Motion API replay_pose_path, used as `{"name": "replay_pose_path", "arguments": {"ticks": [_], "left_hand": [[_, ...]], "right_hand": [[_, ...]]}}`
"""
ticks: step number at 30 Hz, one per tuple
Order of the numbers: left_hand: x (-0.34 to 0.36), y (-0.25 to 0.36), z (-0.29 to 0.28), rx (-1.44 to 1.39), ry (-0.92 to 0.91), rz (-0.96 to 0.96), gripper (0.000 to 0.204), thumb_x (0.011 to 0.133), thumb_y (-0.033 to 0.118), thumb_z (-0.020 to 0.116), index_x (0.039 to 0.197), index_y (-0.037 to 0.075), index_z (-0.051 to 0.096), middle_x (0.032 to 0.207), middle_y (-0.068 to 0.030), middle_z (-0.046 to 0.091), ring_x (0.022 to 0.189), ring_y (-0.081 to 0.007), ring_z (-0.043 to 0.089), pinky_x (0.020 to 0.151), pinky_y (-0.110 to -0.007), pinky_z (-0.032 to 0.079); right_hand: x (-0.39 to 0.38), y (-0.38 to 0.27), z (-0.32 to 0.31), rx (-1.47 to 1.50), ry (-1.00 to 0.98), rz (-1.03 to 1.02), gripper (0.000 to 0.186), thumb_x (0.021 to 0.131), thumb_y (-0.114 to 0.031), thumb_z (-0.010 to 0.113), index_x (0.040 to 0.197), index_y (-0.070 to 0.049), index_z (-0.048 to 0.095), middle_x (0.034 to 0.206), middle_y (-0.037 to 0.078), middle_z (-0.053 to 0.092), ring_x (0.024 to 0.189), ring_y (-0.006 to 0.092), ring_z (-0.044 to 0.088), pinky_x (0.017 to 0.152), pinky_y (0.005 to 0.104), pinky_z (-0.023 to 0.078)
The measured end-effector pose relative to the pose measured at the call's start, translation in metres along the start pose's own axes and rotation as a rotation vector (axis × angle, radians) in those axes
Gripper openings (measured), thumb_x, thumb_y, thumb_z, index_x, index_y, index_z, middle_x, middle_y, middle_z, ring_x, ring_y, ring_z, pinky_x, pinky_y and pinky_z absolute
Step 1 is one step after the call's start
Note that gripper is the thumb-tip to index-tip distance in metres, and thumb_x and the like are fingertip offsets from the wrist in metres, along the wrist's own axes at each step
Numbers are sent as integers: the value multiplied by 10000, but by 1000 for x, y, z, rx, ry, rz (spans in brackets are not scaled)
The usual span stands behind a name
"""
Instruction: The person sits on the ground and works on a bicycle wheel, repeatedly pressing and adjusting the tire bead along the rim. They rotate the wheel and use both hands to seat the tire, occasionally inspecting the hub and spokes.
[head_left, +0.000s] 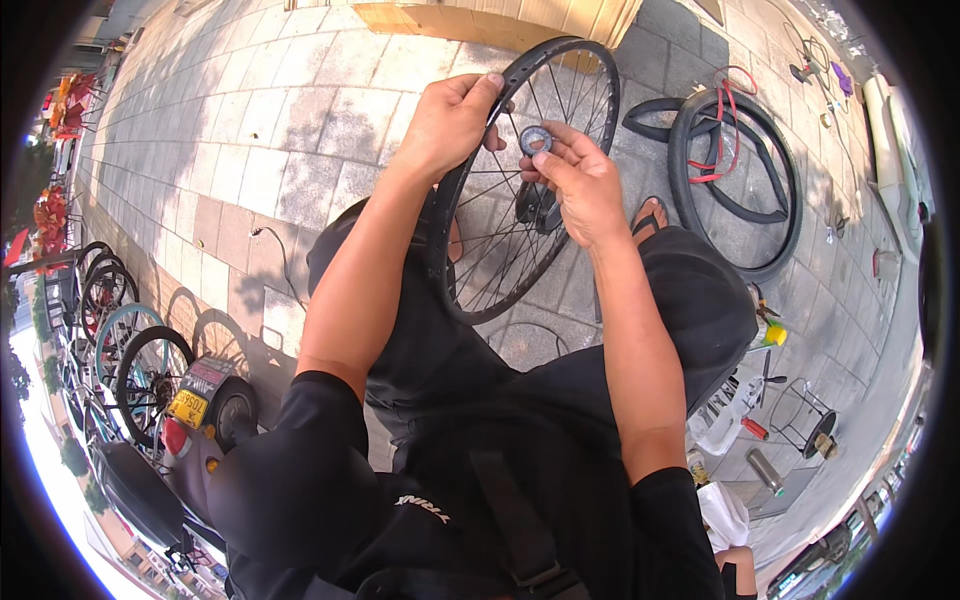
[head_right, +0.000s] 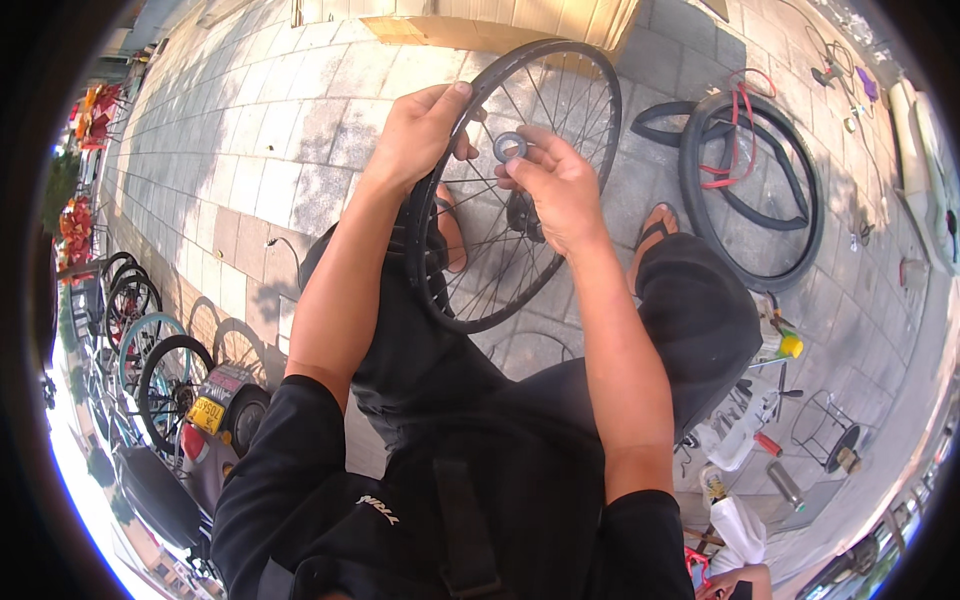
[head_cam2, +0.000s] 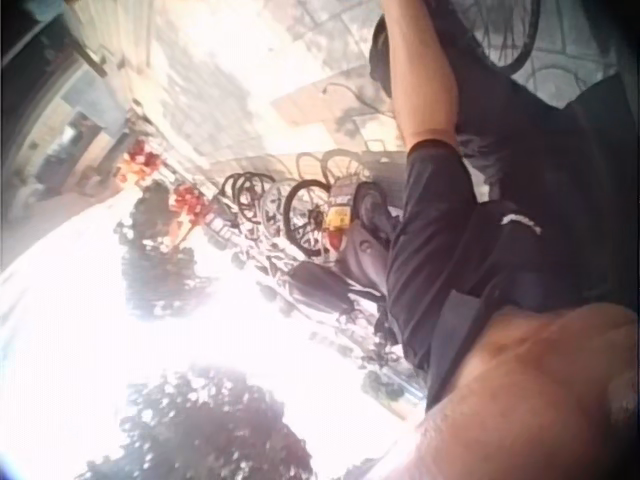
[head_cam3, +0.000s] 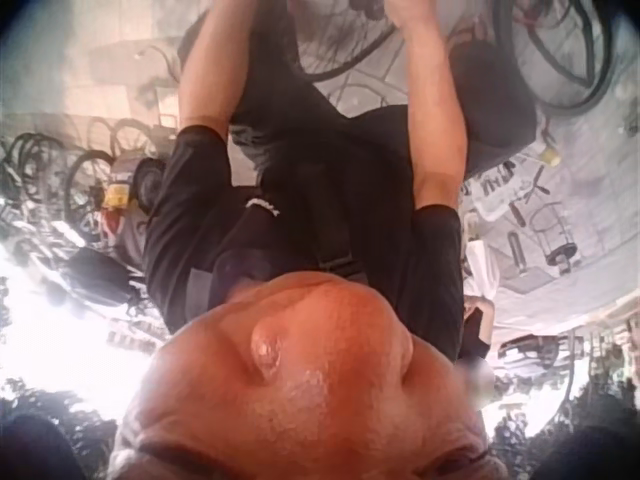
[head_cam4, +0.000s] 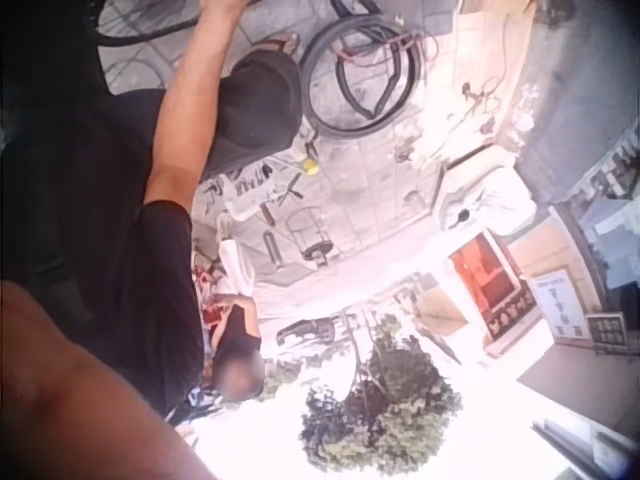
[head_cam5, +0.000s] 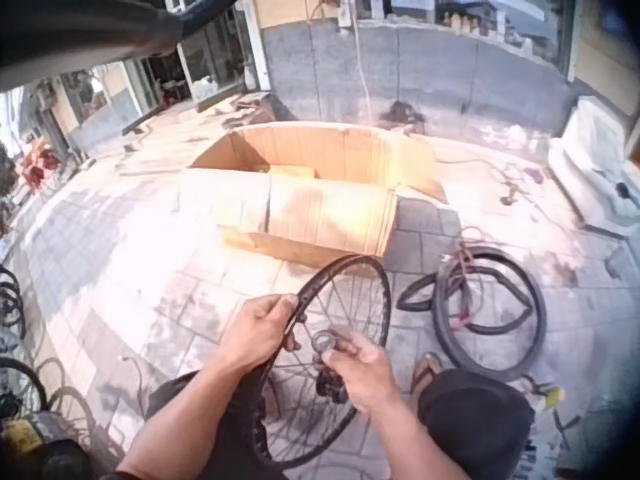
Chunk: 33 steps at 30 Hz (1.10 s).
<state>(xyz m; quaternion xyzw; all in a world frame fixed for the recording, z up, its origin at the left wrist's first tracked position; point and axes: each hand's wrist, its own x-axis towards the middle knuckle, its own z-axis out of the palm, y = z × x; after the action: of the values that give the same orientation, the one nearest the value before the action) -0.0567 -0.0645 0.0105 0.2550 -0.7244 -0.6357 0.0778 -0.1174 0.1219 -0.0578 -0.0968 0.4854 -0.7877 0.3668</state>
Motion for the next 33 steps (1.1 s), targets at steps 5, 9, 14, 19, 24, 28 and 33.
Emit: {"name": "replay_pose_path", "arguments": {"ticks": [5,9,14,19,24,28,33], "left_hand": [[1,4,-5,54,-9,19,389,1107,303,564,1044,-38,740,776,-64,695,624,-129,631,623,-294,527],[4,-8,-11,47,-13,44,383,1107,293,569,1046,-43,741,868,-74,722,666,-129,638,665,-298,532],[4,-6,-10,41,21,89,350,1098,288,598,1037,-22,748,771,-31,694,628,-93,619,598,-264,492],[2,4,-4,121,65,41,358,1102,268,582,1019,-35,755,775,-46,681,698,-127,623,678,-293,511],[2,3,-2,139,50,89,349,1112,277,591,1082,-28,758,805,-8,702,714,-71,598,660,-263,500],[3,3,-1,176,50,96,346,1110,276,594,1094,-26,761,810,-10,705,731,-64,592,658,-259,489],[-3,13,4,230,62,80,363,1117,280,564,1034,-10,767,751,-35,684,715,-104,615,678,-269,483]], "right_hand": [[17,0,17,-7,-25,9,371,1043,-55,632,1393,65,609,1163,103,710,937,175,688,813,304,577],[23,-8,29,-176,72,-43,343,1014,-106,682,1319,49,687,1017,81,743,852,127,678,778,273,560],[27,-4,30,-206,6,-62,346,992,-118,718,1289,58,703,951,82,747,814,111,669,736,271,557],[27,-4,30,-317,64,-49,299,982,-141,737,1208,54,725,920,70,743,786,108,664,711,279,557],[25,-7,27,-208,39,-92,273,977,-134,743,1188,39,734,943,87,745,775,129,669,710,303,560],[24,-4,26,-302,85,-267,229,969,-116,745,1155,16,757,1049,103,733,835,164,690,743,329,567],[26,-4,22,-488,114,-423,222,959,-104,745,1157,-5,765,1067,121,749,923,194,716,803,333,564]]}}
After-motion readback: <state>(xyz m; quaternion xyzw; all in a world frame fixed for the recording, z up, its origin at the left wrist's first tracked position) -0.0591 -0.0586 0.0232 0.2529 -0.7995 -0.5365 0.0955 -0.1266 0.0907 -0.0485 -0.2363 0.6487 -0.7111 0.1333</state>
